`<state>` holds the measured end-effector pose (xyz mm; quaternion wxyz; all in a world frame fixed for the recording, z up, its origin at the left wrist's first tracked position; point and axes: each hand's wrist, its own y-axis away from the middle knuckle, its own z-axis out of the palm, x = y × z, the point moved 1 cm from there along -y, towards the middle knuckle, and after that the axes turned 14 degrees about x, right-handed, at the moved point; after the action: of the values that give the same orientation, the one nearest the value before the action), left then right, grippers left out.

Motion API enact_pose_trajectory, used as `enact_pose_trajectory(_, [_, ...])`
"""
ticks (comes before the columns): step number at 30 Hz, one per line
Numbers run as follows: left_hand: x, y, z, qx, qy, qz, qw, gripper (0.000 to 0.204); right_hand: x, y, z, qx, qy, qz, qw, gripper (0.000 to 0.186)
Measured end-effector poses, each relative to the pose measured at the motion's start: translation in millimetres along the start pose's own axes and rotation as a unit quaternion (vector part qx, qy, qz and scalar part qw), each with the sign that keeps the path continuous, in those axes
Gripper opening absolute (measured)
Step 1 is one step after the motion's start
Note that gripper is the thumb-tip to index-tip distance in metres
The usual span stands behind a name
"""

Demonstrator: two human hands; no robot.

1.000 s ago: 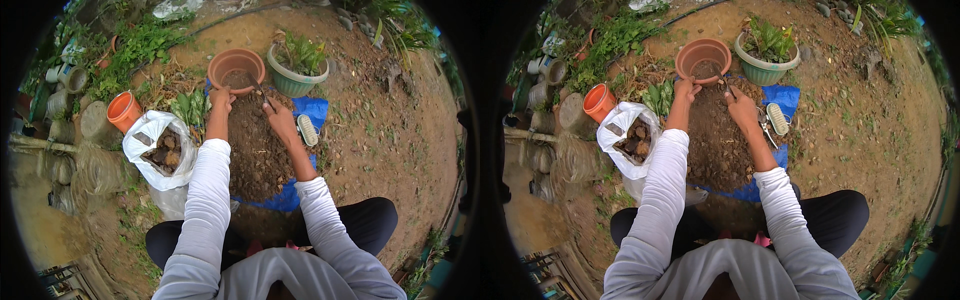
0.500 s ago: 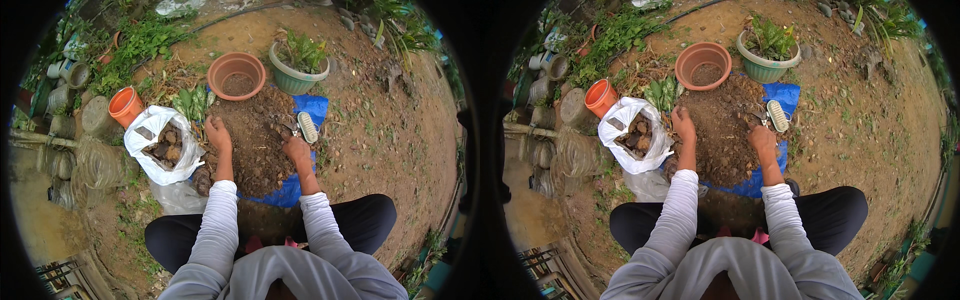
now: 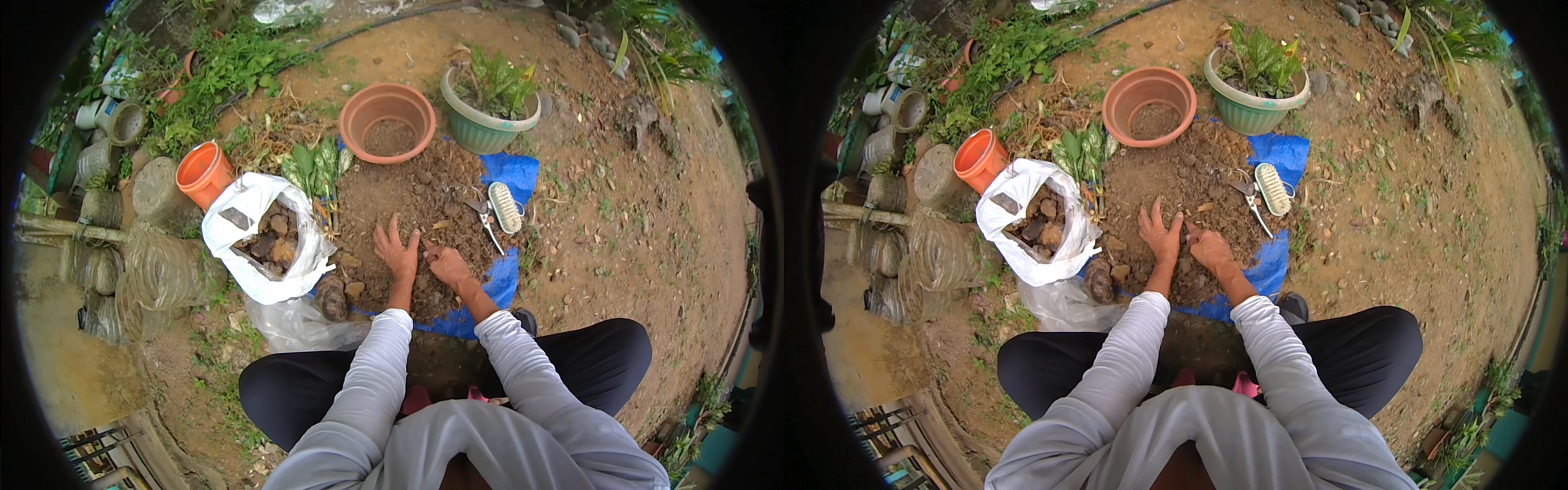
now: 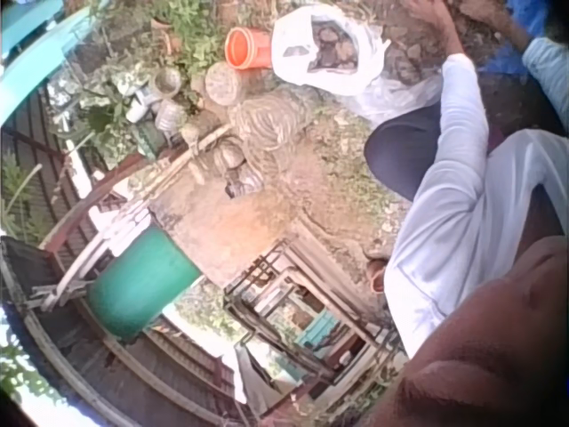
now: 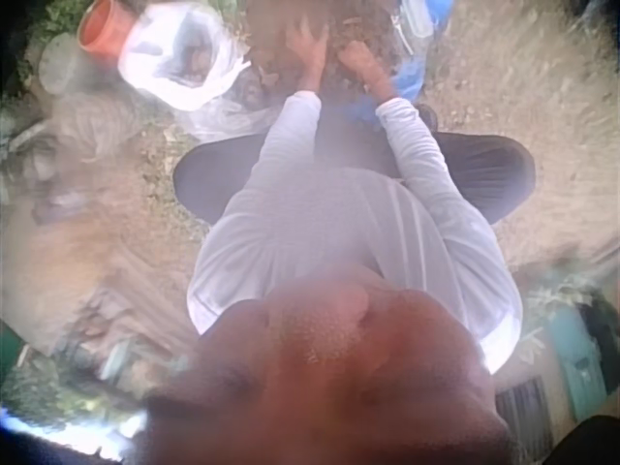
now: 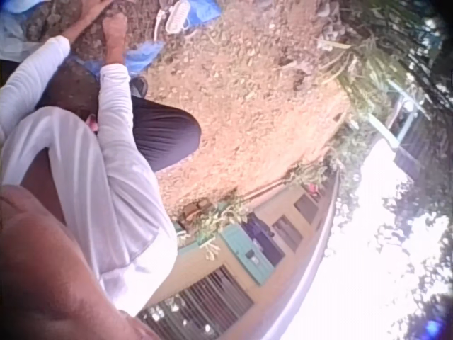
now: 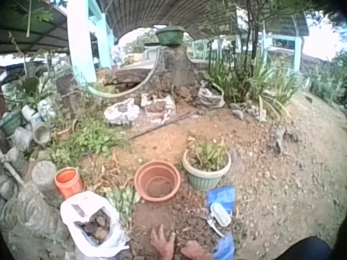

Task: The person sits on the ground and uses shears to cut fibrous plant material over a blue tarp. They then scoop soil into a terracotta pot and place the cut plant material inside.

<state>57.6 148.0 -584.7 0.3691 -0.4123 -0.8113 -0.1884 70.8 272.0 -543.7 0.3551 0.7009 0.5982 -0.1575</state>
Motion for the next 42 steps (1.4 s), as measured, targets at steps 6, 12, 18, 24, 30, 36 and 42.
enact_pose_trajectory(6, [6,-11,-2,0.111,0.201,-0.052,0.972,0.044,-8,3,4,-0.004,-0.076,-0.009,0.997,0.042])
enact_pose_trajectory(12, [97,-38,-32,0.142,0.465,-0.142,0.862,0.039,-89,7,-81,0.055,0.02,-0.075,0.995,0.042])
enact_pose_trajectory(18, [174,-94,-45,0.143,0.572,-0.142,0.795,0.04,-166,0,-143,0.132,0.077,-0.112,0.982,0.041])
enact_pose_trajectory(24, [209,-160,-55,0.072,0.522,-0.286,0.8,0.046,-176,-42,-132,0.215,0.115,-0.175,0.954,0.044])
enact_pose_trajectory(30, [186,-187,-77,-0.102,0.498,-0.227,0.831,0.058,-142,-43,-124,0.262,0.109,-0.145,0.948,0.05])
enact_pose_trajectory(36, [96,-129,-81,0.125,0.427,-0.068,0.893,0.033,-41,-26,-128,0.022,-0.127,0.05,0.99,0.04])
enact_pose_trajectory(42, [31,-90,-36,-0.036,-0.005,0.101,0.994,0.042,14,-29,-103,0.01,0.005,0.096,0.995,0.036])
